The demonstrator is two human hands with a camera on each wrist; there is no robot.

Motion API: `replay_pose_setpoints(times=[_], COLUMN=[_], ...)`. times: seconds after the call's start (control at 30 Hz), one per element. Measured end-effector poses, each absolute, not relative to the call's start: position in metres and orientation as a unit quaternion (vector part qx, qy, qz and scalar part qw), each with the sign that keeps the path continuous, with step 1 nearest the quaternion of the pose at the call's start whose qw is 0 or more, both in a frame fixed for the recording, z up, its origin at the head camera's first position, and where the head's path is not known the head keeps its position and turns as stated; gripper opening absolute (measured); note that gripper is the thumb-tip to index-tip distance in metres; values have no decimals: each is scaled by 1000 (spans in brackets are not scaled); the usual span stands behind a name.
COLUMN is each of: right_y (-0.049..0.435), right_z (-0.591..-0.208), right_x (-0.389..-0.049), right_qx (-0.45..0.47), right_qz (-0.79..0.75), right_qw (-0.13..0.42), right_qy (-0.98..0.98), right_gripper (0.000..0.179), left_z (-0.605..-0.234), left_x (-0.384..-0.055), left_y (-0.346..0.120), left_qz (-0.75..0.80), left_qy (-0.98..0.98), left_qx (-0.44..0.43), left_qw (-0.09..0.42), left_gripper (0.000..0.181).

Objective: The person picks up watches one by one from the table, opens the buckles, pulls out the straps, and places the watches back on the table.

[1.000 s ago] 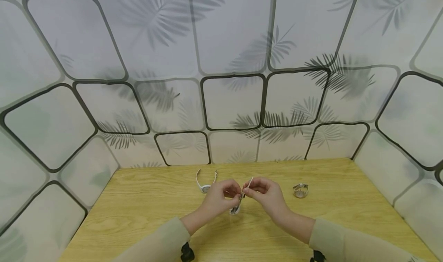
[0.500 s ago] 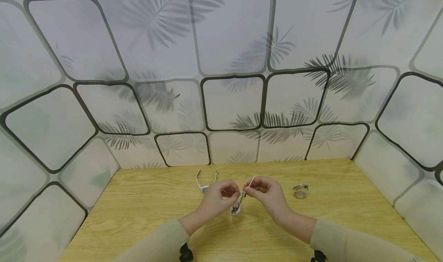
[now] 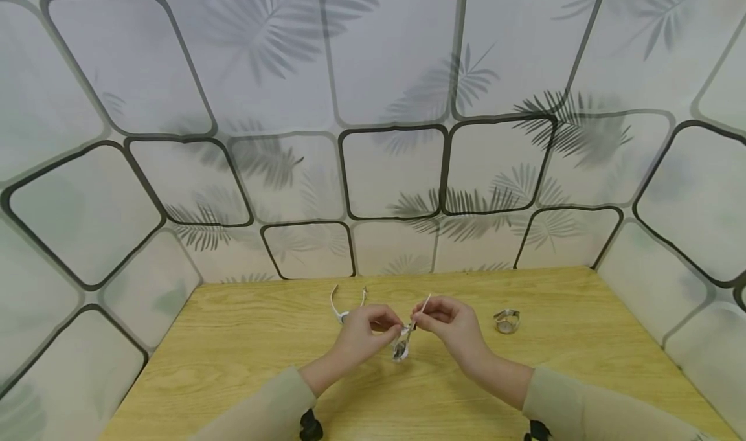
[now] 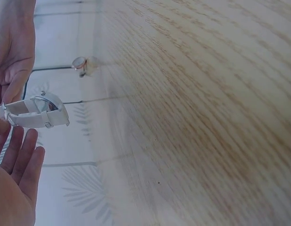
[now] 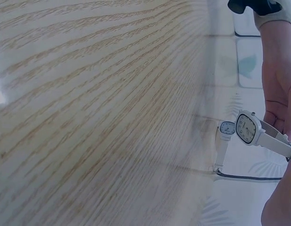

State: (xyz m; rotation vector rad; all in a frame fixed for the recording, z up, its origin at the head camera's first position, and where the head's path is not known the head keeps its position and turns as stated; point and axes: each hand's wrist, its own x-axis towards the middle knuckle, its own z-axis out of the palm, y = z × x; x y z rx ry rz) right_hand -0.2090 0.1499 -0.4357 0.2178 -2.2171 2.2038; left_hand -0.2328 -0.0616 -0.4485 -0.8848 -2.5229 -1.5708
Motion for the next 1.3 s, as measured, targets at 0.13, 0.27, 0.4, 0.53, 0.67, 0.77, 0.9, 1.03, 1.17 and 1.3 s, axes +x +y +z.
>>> replay_pose_setpoints(times=[0.13, 0.27, 0.4, 0.53, 0.67, 0.77, 0.9, 1.03, 1.17, 1.3], right_y=[150, 150, 151, 151, 152, 152, 152, 152, 152, 151], right_z=[-435, -435, -435, -434, -432, -431, -430, -429, -428, -427], right_x=[-209, -210, -210, -210, -210, -210, -210, -210, -210, -211], right_qx=[67, 69, 73, 74, 72, 70, 69, 61, 47, 35], right_qz=[703, 705, 708, 710, 711, 711, 711, 710, 712, 716], right_qw=[1, 2, 1, -1, 0, 0, 0, -1, -6, -9], right_qy=[-708, -706, -703, -701, -700, -699, -699, -701, -701, -697], right_gripper=[24, 25, 25, 25, 25, 25, 24, 24, 24, 24], left_z=[-448, -450, -451, -451, -452, -453, -453, -454, -454, -454], left_x=[-233, -234, -233, -231, -230, -229, -228, -228, -228, -228], left_y=[-62, -63, -64, -66, -68, -69, -70, -70, -69, -69], left_qz=[-507, -509, -513, -515, -511, -511, -514, -513, -512, -508], left_qy=[-812, -810, -809, -813, -819, -820, -818, -817, -817, -819], left_qx=[-288, -289, -285, -273, -262, -259, -258, -260, -263, -266], left_qw=[23, 25, 20, 9, -2, -11, -20, -26, -25, -22], left_gripper=[5, 7, 7, 7, 8, 9, 10, 11, 11, 10])
